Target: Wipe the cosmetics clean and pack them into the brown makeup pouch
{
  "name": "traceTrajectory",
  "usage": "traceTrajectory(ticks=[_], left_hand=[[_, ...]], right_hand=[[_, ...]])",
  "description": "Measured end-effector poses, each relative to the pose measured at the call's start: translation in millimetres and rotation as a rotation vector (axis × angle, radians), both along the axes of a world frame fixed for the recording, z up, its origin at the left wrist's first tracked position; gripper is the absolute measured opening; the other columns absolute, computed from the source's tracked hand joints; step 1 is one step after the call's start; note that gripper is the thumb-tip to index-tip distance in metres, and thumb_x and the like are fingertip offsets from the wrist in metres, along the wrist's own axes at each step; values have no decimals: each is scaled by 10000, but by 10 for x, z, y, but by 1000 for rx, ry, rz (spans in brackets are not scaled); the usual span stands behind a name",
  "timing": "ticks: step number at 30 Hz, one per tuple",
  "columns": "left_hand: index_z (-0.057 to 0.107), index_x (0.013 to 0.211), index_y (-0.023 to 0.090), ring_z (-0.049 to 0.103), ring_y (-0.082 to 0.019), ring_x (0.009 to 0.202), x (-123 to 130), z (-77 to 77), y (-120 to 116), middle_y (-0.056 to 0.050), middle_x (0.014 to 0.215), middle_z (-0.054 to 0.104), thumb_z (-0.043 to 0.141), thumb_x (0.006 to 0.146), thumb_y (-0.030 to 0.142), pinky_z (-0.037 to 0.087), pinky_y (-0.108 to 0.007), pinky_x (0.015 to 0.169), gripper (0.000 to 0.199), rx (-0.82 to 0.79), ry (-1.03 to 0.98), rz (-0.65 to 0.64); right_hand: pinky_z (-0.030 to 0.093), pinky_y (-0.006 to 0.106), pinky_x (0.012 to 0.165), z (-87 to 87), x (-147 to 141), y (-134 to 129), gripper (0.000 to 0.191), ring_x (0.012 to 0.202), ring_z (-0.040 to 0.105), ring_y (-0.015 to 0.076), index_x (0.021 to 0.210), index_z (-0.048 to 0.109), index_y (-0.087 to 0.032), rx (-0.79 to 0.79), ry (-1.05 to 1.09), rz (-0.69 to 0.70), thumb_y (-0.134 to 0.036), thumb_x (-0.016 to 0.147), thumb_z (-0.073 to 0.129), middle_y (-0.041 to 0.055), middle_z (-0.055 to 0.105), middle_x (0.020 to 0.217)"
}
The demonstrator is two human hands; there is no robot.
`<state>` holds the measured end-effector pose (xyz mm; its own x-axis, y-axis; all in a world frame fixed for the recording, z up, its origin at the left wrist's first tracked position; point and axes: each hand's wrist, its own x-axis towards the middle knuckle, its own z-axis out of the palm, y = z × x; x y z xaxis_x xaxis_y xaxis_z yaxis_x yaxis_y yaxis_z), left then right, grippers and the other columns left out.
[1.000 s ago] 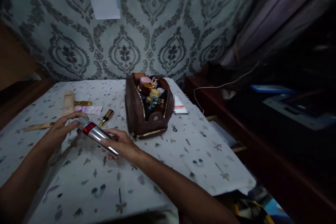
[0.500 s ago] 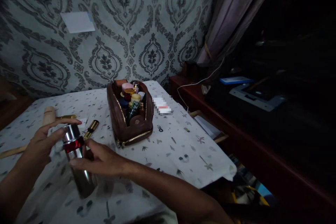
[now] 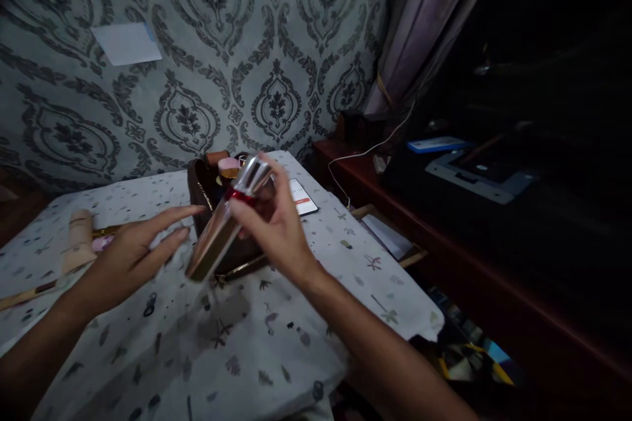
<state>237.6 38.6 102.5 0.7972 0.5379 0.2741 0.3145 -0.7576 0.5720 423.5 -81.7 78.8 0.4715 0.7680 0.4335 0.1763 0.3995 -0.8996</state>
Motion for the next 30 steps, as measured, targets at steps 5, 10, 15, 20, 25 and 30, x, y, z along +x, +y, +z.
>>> traceTrajectory(ticks=[5, 10, 15, 20, 25, 30], left_hand=[[540, 1389, 295, 588, -214, 505, 166, 6, 2, -3, 621, 659, 357, 951, 388, 289, -263, 482, 484, 384, 315, -50], [593, 1189, 259, 451, -201, 367, 211, 2, 15, 37, 469, 525, 378, 925, 425, 209, -284, 442, 379, 404, 352, -31], [546, 1273, 251, 559, -224, 419, 171, -135, 73, 27, 532, 609, 416, 929, 425, 313, -299, 461, 407, 297, 241, -33], [545, 1306, 299, 604, -217, 466, 102, -321, 121, 10, 664, 686, 447, 937, 444, 378, -315, 490, 409, 255, 158, -13], [513, 1343, 337, 660, -221, 576, 74, -408, 143, 15, 748, 720, 474, 943, 401, 454, -318, 584, 407, 303, 114, -16], [498, 1335, 296, 663, -202, 572, 110, -373, 135, 15, 739, 708, 443, 968, 357, 449, -295, 554, 376, 375, 109, -60]], right_hand=[[607, 326, 771, -12, 419, 192, 687, 1116, 658, 232, 1538, 144, -391, 172, -236, -286, -427, 973, 534, 69, 565, 1337], [606, 331, 831, -59, 494, 310, 656, 1205, 615, 222, 1548, 115, -420, 218, -321, -342, -460, 1002, 477, 64, 493, 1415], [578, 341, 913, -53, 525, 322, 670, 1206, 622, 199, 1547, 88, -449, 241, -311, -360, -472, 1007, 484, 46, 522, 1401], [566, 330, 875, -51, 529, 348, 638, 1240, 611, 225, 1529, 142, -481, 217, -316, -298, -492, 994, 490, 28, 520, 1433], [586, 351, 870, -94, 486, 520, 697, 1101, 661, 185, 1504, 217, -356, 177, -260, -129, -416, 940, 621, 50, 609, 1299], [559, 366, 897, -120, 449, 692, 542, 1102, 636, 217, 1339, 440, -254, 60, -416, -72, -297, 869, 707, 58, 627, 1237]])
